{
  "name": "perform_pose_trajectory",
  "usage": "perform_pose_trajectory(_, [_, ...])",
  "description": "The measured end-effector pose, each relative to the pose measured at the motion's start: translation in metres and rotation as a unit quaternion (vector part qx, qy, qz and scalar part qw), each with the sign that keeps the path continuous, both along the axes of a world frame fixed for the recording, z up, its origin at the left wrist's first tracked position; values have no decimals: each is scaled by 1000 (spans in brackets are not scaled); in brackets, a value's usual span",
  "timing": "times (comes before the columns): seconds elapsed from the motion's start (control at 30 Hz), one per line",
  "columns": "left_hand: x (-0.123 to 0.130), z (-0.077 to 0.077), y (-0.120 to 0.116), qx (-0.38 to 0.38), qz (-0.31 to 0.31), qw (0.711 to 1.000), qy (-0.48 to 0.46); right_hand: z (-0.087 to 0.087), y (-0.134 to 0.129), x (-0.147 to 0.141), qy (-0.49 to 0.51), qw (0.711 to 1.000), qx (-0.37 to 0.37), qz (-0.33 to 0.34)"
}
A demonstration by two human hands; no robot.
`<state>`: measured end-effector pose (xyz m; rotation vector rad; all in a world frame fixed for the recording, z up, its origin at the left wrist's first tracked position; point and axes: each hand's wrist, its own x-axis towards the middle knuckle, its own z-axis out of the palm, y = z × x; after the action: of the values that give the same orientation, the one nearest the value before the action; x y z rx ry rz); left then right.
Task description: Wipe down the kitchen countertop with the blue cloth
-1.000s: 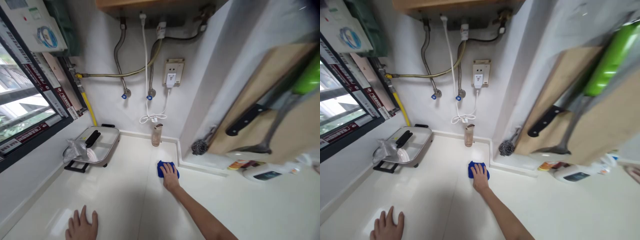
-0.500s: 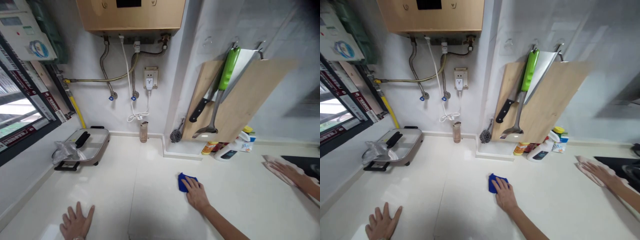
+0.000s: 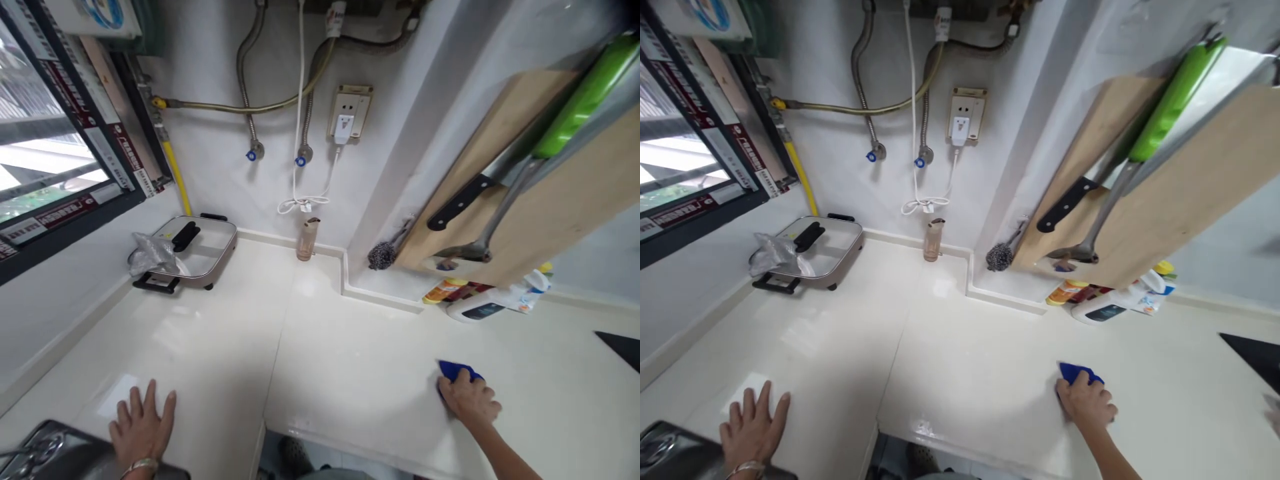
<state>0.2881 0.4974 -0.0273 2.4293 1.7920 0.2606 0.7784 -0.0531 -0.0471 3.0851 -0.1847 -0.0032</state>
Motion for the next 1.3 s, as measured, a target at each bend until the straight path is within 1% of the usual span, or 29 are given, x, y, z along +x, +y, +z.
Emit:
perform_pose_trajectory(0.07, [6, 2, -4, 23, 15, 1000, -5, 9, 40, 10, -6, 1000, 7, 2])
perform_pose_trajectory(0.13, [11, 5, -6, 38, 30, 999, -9, 15, 82, 22, -11, 1000, 9, 26])
perform_pose_trajectory(0.23, [15, 8, -8, 35, 48, 998, -7, 18, 147, 35, -18, 997, 14, 69])
perform_pose_trajectory(0.3, [16, 9, -8, 32, 53, 998, -7, 20, 194, 36, -20, 995, 18, 100])
perform_pose_trajectory(0.37, [16, 9, -8, 34, 54, 998, -9, 23, 241, 29, -17, 991, 21, 134])
perform_pose_trajectory(0.47, [15, 8, -6, 18, 64, 998, -11, 30, 308, 4, -6, 982, 24, 189])
perform_pose_trajectory(0.57, [13, 7, -5, -1, 67, 998, -19, 37, 363, -37, 6, 962, 27, 270])
perform_pose_trajectory(0.67, [12, 7, -6, 6, 61, 998, -32, 41, 402, -88, 21, 931, 32, 363])
perform_pose_trajectory(0.73, [11, 7, -7, 8, 62, 997, -37, 43, 417, -122, 30, 910, 35, 412])
perform_pose_trajectory(0.8, [11, 9, -8, 6, 63, 997, -39, 44, 420, -154, 38, 889, 38, 454])
perform_pose_trajectory(0.83, [11, 10, -8, 7, 63, 997, -40, 44, 417, -168, 42, 879, 39, 473])
perform_pose_trajectory(0.9, [12, 12, -9, 9, 60, 997, -41, 43, 402, -192, 51, 860, 39, 507])
perform_pose_trajectory(0.97, [12, 14, -9, 7, 56, 998, -41, 41, 376, -209, 61, 843, 38, 533])
perform_pose_trajectory(1.07, [11, 13, -9, 7, 48, 998, -47, 36, 321, -221, 74, 828, 52, 554])
perform_pose_trajectory(1.13, [11, 13, -9, 12, 39, 998, -53, 32, 279, -219, 73, 835, 68, 541])
perform_pose_trajectory(1.17, [11, 13, -10, 13, 34, 998, -55, 30, 257, -216, 69, 846, 71, 523])
perform_pose_trajectory(1.23, [11, 15, -12, 14, 28, 998, -60, 26, 211, -207, 53, 878, 60, 472])
perform_pose_trajectory(1.3, [12, 17, -15, 28, 22, 997, -75, 20, 163, -195, 30, 912, 34, 407])
